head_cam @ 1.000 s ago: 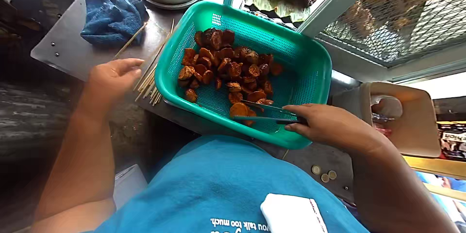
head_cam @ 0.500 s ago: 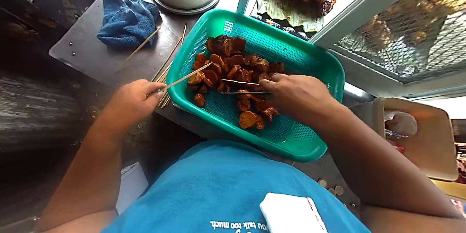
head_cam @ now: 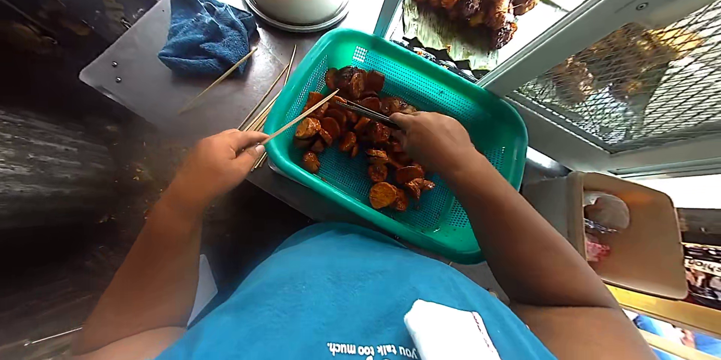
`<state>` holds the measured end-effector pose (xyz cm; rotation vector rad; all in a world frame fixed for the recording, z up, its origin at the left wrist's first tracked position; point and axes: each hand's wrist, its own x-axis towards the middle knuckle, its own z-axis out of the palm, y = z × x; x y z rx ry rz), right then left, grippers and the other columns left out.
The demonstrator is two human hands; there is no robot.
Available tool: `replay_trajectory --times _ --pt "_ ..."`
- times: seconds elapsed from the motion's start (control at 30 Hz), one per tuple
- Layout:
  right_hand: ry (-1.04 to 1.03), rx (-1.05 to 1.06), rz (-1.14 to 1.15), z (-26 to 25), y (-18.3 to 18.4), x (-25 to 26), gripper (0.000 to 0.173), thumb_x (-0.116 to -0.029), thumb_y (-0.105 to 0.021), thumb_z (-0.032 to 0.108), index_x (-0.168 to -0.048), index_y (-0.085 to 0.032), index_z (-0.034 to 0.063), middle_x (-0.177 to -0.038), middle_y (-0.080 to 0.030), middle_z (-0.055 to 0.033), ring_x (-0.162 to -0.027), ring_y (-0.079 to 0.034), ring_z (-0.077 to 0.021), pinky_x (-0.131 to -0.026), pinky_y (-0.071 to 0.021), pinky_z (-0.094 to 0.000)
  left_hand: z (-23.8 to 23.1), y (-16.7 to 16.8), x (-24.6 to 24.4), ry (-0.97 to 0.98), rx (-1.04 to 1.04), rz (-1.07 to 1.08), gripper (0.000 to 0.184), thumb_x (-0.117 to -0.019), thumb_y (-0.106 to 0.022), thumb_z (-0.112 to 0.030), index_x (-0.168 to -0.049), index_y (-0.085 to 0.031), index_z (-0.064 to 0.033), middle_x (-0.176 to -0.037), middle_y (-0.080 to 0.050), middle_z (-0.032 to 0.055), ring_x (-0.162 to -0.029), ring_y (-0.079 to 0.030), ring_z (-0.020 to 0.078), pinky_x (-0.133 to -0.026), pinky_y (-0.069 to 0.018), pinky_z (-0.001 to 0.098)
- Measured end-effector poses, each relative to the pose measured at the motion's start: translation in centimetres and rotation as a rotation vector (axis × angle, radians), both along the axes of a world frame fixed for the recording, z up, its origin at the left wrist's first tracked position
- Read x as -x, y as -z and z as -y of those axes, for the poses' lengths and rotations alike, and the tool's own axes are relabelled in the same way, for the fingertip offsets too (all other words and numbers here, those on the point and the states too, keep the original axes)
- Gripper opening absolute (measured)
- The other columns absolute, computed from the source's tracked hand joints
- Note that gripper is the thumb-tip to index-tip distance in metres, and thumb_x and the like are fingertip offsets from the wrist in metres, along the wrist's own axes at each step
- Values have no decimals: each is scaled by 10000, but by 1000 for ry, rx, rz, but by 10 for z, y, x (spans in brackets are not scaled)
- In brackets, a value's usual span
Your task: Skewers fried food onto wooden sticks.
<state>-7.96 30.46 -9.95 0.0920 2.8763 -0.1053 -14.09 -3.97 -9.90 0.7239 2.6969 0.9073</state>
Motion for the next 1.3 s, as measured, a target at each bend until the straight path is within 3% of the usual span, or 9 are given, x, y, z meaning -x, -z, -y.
replay_trajectory --times 0.17,0.3,0.53,0.77,0.87,0.97,1.07,1.2,1.3 --pt "-226 -20 -394 -15 13 -53 261 -1021 -572 65 -1238 -717 65 -880 -704 -191 -710 -702 -386 -550 -547 -524 10 4 -4 -75 -51 105 234 -1060 -562 -180 -1224 -716 -117 -1012 -690 67 -704 -589 142 -643 -502 360" --pt "-139 98 -494 -25 14 -79 263 -1016 -594 96 -1236 -737 79 -879 -712 -177 -707 -703 -366 -545 -535 -525 1 -2 -7 -5 -45 55 236 -1051 -565 -154 -1218 -722 -94 -1094 -699 95 -878 -652 180 -787 -535 427" --pt "44 113 -403 -40 -17 -114 278 -1016 -623 114 -1273 -728 109 -882 -704 -179 -734 -691 -387 -587 -518 -587 -9 -5 -8 -59 -105 135 256 -1077 -525 -201 -1233 -709 -114 -951 -701 54 -637 -591 111 -581 -514 315" --pt "122 74 -297 -35 -5 -104 288 -1011 -655 113 -1292 -714 109 -973 -727 -213 -844 -713 -437 -667 -529 -652 14 41 80 -384 74 199 345 -1074 -481 -220 -1336 -643 -65 -1145 -686 219 -963 -676 384 -868 -515 622" --pt "116 76 -297 -27 -3 -94 280 -1014 -646 99 -1285 -718 93 -971 -729 -220 -857 -714 -441 -677 -529 -649 5 52 87 -386 42 168 336 -1056 -504 -190 -1328 -652 -60 -1189 -692 215 -1069 -670 383 -958 -486 612" --pt "131 122 -332 -32 -3 -96 244 -1015 -648 101 -1240 -741 98 -986 -745 -210 -893 -724 -427 -724 -534 -655 -9 34 56 -273 -132 128 313 -1060 -525 -218 -1296 -668 -70 -1084 -710 151 -871 -673 256 -818 -535 494" --pt "193 198 -395 -39 -5 -109 255 -1020 -643 116 -1255 -739 103 -1007 -745 -210 -922 -721 -409 -771 -531 -653 -18 12 15 -25 -218 55 271 -1043 -561 -207 -1230 -715 -87 -1098 -710 98 -916 -678 168 -844 -560 422" --pt "184 153 -455 -40 -5 -123 297 -1037 -599 187 -1308 -712 140 -926 -706 -217 -809 -685 -427 -654 -493 -648 -4 5 26 -129 -29 -118 311 -1064 -508 -196 -1261 -709 -64 -1167 -692 206 -1100 -669 354 -967 -505 569" --pt "201 156 -425 -40 2 -130 309 -1036 -592 182 -1312 -713 117 -962 -725 -232 -871 -699 -443 -726 -503 -663 18 25 74 -326 140 11 350 -1074 -456 -174 -1332 -655 -48 -1326 -640 226 -1279 -586 391 -1087 -413 608"
